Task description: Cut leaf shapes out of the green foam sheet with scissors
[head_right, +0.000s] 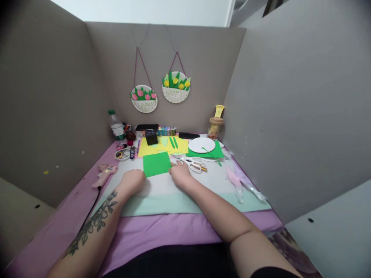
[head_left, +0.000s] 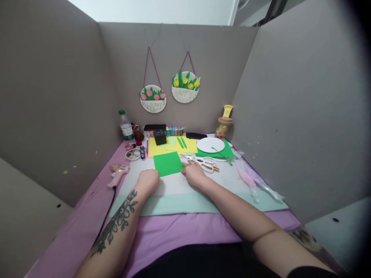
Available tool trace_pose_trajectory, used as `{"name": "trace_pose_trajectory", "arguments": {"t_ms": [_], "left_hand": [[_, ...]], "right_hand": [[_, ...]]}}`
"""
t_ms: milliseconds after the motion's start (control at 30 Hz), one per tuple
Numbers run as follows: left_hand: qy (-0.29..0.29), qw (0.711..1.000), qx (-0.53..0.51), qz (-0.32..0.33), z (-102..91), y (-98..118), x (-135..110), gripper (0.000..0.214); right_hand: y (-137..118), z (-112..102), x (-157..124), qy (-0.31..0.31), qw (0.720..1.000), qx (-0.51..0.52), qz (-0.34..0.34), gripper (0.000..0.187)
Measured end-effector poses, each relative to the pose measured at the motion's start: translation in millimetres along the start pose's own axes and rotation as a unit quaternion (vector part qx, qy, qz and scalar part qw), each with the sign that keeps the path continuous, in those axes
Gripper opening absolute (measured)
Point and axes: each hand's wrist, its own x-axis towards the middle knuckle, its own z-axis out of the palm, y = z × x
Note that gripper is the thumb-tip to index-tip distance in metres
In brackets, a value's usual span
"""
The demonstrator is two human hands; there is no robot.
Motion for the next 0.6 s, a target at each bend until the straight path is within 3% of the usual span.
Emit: {"name": "trace_pose_trajectory", "arguments": {"t_ms": [333, 600], "left_hand": [[0.134, 0.980, 0.021, 0.146, 12.7, 49, 22, 0.038], [0.099, 0.992, 0.020, 0.078, 4.7, 36, 14, 0.040]], "right_hand": [[-2, 7, 10, 0.038, 0.998, 0.016, -0.042, 0.034], [-11, 13, 14, 0.039, 0.994, 0.056, -0.084, 0.037]]}}
